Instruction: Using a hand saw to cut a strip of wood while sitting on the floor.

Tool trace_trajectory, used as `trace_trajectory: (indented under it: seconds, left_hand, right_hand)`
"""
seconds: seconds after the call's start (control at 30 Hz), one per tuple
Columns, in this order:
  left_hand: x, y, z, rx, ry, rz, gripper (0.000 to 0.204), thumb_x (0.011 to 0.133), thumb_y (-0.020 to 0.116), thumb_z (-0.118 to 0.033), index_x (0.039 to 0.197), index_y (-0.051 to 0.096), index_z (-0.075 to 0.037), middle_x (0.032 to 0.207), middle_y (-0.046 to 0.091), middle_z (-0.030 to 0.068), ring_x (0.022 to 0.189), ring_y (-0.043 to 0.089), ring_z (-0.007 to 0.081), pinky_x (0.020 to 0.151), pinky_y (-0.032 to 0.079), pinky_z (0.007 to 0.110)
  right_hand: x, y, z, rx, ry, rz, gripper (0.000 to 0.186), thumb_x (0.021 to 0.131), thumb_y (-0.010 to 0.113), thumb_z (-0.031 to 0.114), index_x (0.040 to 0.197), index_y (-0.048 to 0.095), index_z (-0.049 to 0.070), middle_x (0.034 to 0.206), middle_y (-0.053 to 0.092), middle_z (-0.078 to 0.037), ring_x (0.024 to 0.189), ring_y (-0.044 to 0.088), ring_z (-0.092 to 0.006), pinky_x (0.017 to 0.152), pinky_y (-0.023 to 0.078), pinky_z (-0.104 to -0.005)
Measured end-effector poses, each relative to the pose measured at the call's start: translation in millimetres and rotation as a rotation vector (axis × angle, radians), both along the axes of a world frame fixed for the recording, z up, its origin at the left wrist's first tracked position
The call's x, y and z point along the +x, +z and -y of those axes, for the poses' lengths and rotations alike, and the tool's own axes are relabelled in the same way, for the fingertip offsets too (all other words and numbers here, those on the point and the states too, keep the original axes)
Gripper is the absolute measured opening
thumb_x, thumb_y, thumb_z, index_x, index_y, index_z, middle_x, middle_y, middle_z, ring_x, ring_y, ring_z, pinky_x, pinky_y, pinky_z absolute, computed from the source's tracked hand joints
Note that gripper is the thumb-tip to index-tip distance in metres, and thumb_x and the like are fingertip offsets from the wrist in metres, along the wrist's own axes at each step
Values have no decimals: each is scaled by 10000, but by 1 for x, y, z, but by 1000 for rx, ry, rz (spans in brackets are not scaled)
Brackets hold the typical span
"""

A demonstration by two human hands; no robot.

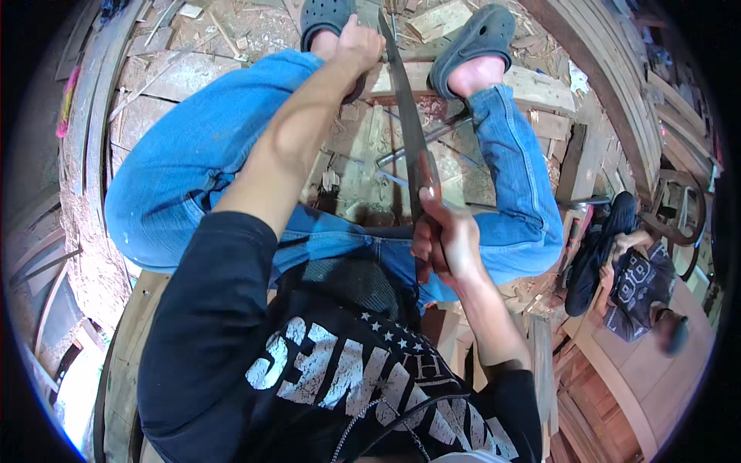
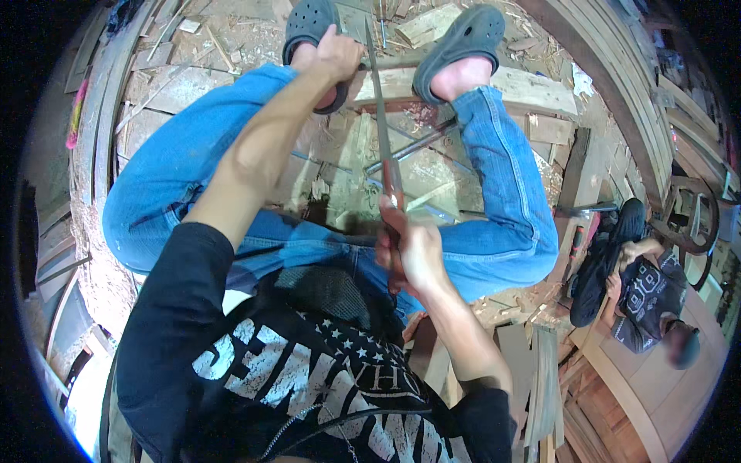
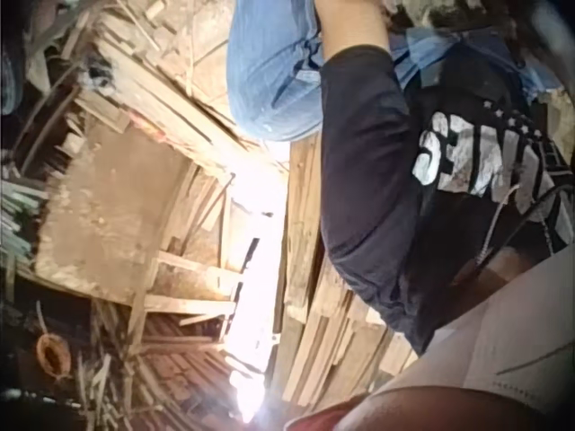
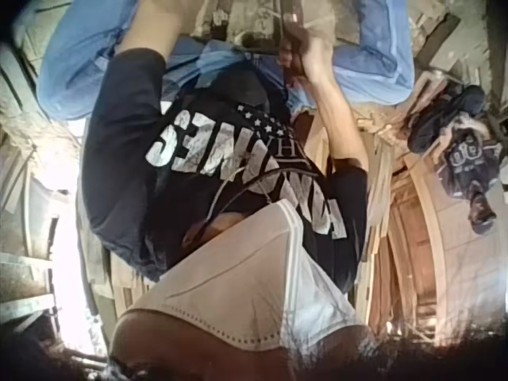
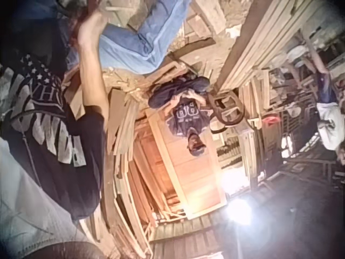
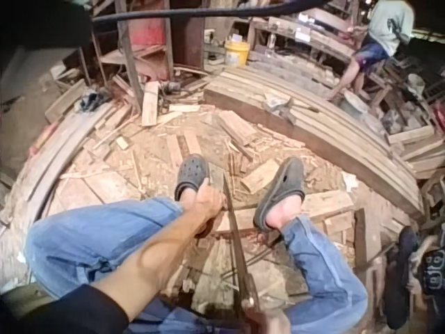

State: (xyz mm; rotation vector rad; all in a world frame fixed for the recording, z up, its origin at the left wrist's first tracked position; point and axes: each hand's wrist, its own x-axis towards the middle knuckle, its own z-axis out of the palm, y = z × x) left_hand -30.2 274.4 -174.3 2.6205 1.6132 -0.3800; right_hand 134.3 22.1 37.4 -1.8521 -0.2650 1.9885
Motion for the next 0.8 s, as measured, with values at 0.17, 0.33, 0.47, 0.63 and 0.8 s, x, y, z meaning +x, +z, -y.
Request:
trace_trajectory:
  seconds: [0.17, 0.33, 0.47, 0.63, 0.8]
  left_hand:
    - [-4, 1, 4, 35, -15, -19, 284, 902, 409, -223, 918, 692, -208, 929, 688, 28, 906, 644, 183, 959, 279, 425]
    - [-4, -6, -2, 45, -11, -26, 273, 889, 423, -215, 889, 696, -197, 912, 690, 47, 904, 642, 180, 906, 292, 406]
    - [7, 9, 3, -59, -11, -1, 236, 852, 451, -205, 893, 677, -150, 932, 678, 68, 939, 623, 204, 953, 328, 463]
    - [-2, 0, 6, 15, -61, -30, 236, 845, 458, -196, 935, 667, -133, 961, 675, 73, 944, 621, 204, 954, 317, 476]
    - [2, 6, 6, 37, 9, -6, 224, 829, 472, -187, 839, 692, -146, 899, 685, 69, 947, 619, 196, 948, 317, 447]
  right_hand:
    - [10, -1, 14, 86, 55, -24, 530, 902, 512, 387, 496, 447, 54, 426, 445, -99, 368, 460, -208, 367, 361, -311]
    - [-13, 1, 6, 19, 29, -73, 451, 921, 486, 371, 587, 429, 74, 473, 379, -44, 382, 386, -151, 320, 272, -288]
    - [12, 7, 8, -61, -89, -94, 417, 914, 512, 351, 607, 421, 84, 510, 386, -30, 416, 393, -142, 379, 289, -289]
    - [2, -15, -1, -50, -119, -202, 399, 899, 543, 350, 617, 424, 94, 550, 408, -17, 452, 401, -128, 445, 326, -283]
    - [4, 5, 5, -24, -90, -112, 478, 913, 513, 348, 541, 446, 56, 460, 411, -62, 386, 413, -166, 407, 335, -292]
